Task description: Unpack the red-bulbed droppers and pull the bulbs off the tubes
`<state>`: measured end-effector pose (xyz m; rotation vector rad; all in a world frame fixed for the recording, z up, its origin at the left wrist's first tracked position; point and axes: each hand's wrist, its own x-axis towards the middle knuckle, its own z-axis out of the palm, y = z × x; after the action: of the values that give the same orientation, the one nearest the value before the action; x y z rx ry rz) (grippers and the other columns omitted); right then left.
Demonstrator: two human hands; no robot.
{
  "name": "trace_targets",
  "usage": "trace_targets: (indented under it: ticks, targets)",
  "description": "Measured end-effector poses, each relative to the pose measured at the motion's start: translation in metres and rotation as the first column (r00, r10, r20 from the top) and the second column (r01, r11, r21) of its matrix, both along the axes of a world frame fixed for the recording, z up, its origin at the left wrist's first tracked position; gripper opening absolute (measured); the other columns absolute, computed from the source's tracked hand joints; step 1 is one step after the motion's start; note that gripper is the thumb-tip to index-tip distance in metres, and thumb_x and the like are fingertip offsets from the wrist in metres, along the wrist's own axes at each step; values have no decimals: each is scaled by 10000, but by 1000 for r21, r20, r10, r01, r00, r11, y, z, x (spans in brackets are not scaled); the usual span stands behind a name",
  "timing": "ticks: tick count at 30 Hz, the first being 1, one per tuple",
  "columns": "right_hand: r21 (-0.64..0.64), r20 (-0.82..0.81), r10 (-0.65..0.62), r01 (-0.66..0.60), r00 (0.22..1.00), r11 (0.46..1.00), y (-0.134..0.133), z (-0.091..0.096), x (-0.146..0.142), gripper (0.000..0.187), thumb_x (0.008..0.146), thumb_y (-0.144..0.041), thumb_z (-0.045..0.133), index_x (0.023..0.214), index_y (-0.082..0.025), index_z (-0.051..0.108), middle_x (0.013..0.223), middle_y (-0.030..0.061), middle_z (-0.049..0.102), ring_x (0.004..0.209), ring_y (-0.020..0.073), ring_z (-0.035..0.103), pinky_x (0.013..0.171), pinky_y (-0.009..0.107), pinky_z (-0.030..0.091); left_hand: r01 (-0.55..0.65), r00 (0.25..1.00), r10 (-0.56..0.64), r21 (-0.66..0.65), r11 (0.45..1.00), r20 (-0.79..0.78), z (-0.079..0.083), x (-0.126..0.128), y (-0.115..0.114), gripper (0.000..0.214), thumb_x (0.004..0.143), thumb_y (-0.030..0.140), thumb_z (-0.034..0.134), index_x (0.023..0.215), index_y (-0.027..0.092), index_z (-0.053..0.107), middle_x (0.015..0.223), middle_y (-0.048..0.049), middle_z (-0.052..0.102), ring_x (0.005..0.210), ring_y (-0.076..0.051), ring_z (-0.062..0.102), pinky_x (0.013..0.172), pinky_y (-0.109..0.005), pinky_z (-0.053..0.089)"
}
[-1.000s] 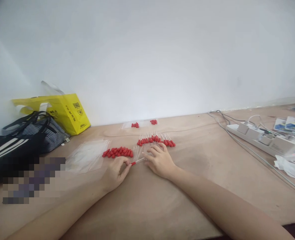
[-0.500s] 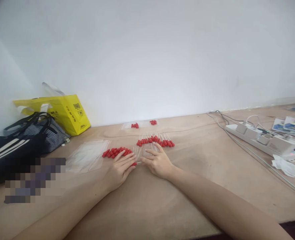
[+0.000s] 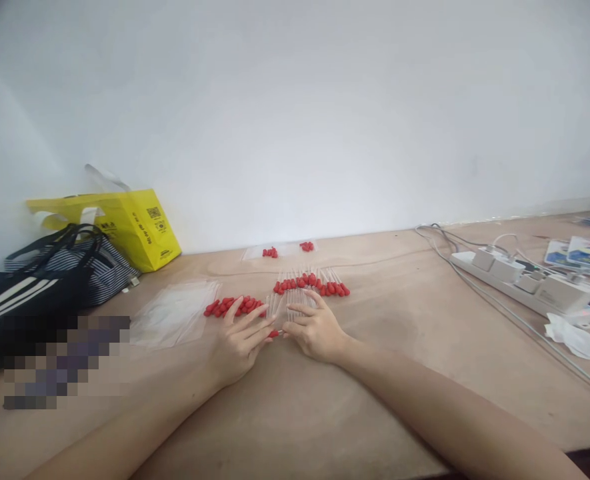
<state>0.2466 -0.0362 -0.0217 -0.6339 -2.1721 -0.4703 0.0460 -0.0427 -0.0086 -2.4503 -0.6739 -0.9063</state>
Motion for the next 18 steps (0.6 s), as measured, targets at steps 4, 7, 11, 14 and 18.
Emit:
trace_targets:
  ticks: [4, 7, 11, 14, 18]
  targets:
    - [-11, 11, 1, -1, 1000, 1000, -1, 1, 1, 157, 828, -210, 458, 759, -217, 599, 663, -10, 679, 936, 148, 572, 995, 443, 181, -20, 1000, 20, 3, 1000, -3, 2, -1, -1, 169, 820, 175, 467, 819, 215, 631, 980, 6, 658, 1043, -195, 529, 1016, -524, 106]
    - [-21, 0, 4, -4, 1000, 1000, -2, 1, 1, 158, 829, -204, 451, 766, -218, 596, 667, -10, 679, 928, 148, 577, 992, 442, 182, -33, 999, 33, 10, 999, -7, 3, 0, -2, 200, 824, 156, 443, 817, 220, 633, 977, 5, 658, 1039, -200, 531, 1007, -547, 73]
    - [-33, -13, 16, -17, 1000, 999, -3, 0, 1, 158, 827, -195, 444, 766, -215, 589, 668, -12, 677, 916, 147, 578, 983, 439, 186, -32, 999, 32, 12, 999, -20, 4, -1, -2, 240, 812, 116, 421, 804, 223, 636, 981, 0, 657, 1029, -193, 537, 1006, -551, 50]
    - [-42, -15, 26, -27, 1000, 999, -3, -1, 1, 148, 822, -187, 446, 770, -210, 582, 647, -16, 669, 884, 144, 579, 964, 424, 206, -22, 1000, 22, 11, 1000, -13, 5, -1, -2, 247, 798, 92, 420, 803, 220, 631, 990, 11, 654, 1030, -183, 535, 1013, -540, 43]
    - [-33, -24, 35, -36, 999, 999, -4, 1, 1, 136, 817, -177, 451, 763, -192, 576, 617, -14, 650, 853, 145, 565, 926, 401, 234, -11, 1000, 11, 3, 1000, 12, 5, 0, -4, 257, 801, 82, 404, 795, 215, 624, 987, 17, 655, 1024, -183, 536, 1009, -539, 58]
